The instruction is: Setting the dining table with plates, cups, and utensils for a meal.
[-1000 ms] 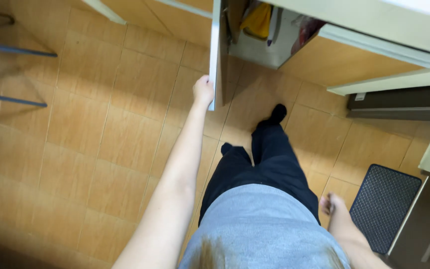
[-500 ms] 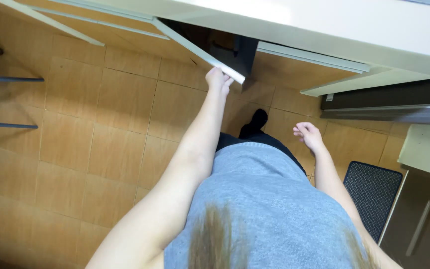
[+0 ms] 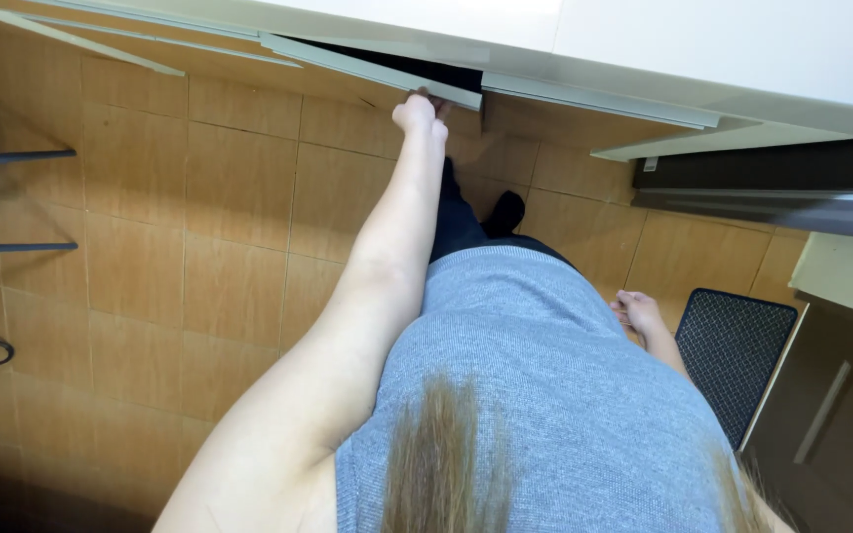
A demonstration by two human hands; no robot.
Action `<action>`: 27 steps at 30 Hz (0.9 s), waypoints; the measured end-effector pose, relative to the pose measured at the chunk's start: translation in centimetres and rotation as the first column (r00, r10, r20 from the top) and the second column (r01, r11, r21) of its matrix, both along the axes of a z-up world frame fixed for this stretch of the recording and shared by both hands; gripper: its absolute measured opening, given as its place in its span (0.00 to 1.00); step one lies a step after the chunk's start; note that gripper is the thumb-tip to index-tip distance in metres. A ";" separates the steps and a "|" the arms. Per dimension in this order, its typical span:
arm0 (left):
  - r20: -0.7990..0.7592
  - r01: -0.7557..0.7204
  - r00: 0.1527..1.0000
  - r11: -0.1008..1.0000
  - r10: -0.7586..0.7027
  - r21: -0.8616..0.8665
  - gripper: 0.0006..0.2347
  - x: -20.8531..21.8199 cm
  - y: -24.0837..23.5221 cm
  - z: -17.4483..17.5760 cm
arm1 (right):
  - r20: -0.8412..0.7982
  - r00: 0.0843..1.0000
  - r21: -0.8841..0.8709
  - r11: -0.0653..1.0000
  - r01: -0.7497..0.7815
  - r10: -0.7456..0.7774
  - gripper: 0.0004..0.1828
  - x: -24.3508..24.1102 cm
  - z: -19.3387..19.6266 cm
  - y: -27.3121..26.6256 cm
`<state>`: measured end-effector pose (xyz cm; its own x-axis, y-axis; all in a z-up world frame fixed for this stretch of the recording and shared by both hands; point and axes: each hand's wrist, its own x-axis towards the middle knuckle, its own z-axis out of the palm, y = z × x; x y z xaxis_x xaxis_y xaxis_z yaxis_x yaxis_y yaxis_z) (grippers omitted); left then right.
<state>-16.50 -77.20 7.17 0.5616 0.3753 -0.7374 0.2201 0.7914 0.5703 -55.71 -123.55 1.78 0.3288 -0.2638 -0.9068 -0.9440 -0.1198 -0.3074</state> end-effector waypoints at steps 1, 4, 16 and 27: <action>-0.024 -0.006 1.000 1.000 0.006 -0.008 0.10 0.6 -0.4 0.4 | 0.009 1.000 -0.007 1.000 -0.012 0.012 0.16 0.7 0.5 0.5; -0.064 -0.016 0.998 1.000 0.015 -0.013 0.11 1.5 -0.8 0.5 | 0.087 0.996 0.033 0.999 0.009 -0.012 0.15 4.6 2.4 3.0; -0.114 0.014 0.993 0.999 -0.019 -0.044 0.13 1.2 -0.8 2.2 | 0.265 0.837 0.703 0.690 0.172 -0.479 0.23 34.1 10.5 20.3; -0.173 0.018 0.985 0.998 -0.027 -0.052 0.11 1.8 -0.3 2.5 | 0.225 0.420 0.636 0.459 0.620 -0.879 0.18 36.9 6.1 21.9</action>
<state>-14.69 -77.51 9.71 0.4312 0.3243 -0.8419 0.3305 0.8115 0.4819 -18.84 -101.66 7.85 0.5755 -0.2946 -0.7629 -0.2667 0.8143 -0.5156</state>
